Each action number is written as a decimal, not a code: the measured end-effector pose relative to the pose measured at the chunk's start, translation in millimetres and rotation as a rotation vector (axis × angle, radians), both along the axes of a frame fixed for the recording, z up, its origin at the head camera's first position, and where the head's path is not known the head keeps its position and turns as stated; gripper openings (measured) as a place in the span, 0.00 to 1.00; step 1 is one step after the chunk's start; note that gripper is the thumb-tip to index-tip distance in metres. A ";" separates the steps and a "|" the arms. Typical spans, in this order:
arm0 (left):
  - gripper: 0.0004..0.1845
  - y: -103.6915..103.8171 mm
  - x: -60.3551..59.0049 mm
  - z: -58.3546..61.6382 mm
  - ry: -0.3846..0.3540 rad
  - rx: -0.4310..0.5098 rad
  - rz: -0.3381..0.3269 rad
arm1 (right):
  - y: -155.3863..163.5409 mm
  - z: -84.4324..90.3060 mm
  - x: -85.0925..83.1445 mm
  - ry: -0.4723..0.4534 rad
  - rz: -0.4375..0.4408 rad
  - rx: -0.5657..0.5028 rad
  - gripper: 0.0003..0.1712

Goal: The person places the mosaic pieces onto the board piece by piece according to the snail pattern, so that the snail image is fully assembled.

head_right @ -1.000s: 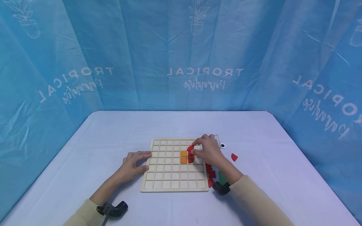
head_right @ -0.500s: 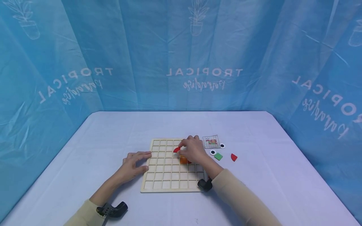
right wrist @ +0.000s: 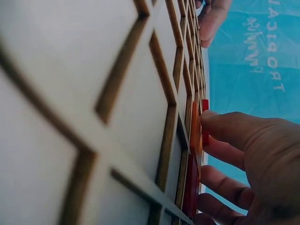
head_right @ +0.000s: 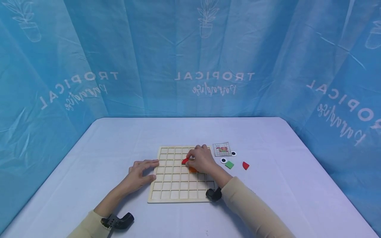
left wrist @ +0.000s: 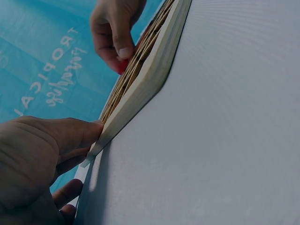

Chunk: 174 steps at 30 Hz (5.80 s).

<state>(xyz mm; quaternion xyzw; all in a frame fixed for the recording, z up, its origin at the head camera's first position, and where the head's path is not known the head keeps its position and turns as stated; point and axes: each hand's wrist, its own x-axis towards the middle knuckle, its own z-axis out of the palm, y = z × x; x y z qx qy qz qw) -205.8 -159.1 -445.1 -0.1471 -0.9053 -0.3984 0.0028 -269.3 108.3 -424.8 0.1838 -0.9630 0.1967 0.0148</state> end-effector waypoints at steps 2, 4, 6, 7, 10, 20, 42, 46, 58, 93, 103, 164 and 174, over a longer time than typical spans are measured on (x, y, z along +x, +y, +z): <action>0.25 0.3 0.0 0.1 -0.003 0.001 0.003 | 0.0 -0.8 0.1 0.007 0.005 0.009 0.11; 0.25 0.5 0.0 0.3 -0.007 0.004 0.004 | -0.1 -0.9 0.5 0.010 0.013 0.013 0.10; 0.25 0.5 0.0 0.2 -0.009 0.005 0.005 | 0.0 -1.1 0.8 0.013 0.021 0.013 0.10; 0.25 0.5 -0.1 0.2 -0.011 0.006 0.005 | 0.1 -1.2 1.0 0.014 0.025 0.012 0.11; 0.25 0.4 -0.6 -0.2 -0.014 0.006 0.006 | 0.7 -1.4 1.5 0.011 0.034 0.011 0.11; 0.25 2.0 -1.2 -1.1 -0.022 -0.004 0.018 | 8.1 8.1 3.5 0.000 0.010 -0.039 0.15; 0.25 0.7 0.6 1.0 0.009 -0.003 0.010 | 141.2 10.7 39.3 0.006 -0.361 -0.059 0.24; 0.24 0.5 0.2 1.2 0.010 -0.007 0.010 | 157.7 6.6 45.7 0.016 -0.368 -0.067 0.24; 0.24 1.8 1.4 1.8 -0.004 -0.013 0.027 | 180.5 -8.7 53.0 -0.002 -0.386 -0.061 0.27; 0.25 2.1 0.7 0.4 -0.021 -0.018 0.039 | 121.4 16.4 54.5 0.022 -0.275 -0.147 0.20; 0.25 0.7 1.2 0.9 0.012 -0.012 0.024 | 49.1 13.4 52.9 0.042 -0.095 -0.180 0.15; 0.25 0.5 -0.9 0.0 0.001 -0.013 0.010 | 110.7 20.3 73.0 -0.044 -0.149 -0.091 0.21; 0.25 0.3 -1.9 -1.4 -0.004 -0.013 0.017 | 144.5 9.5 72.7 -0.020 -0.191 -0.074 0.21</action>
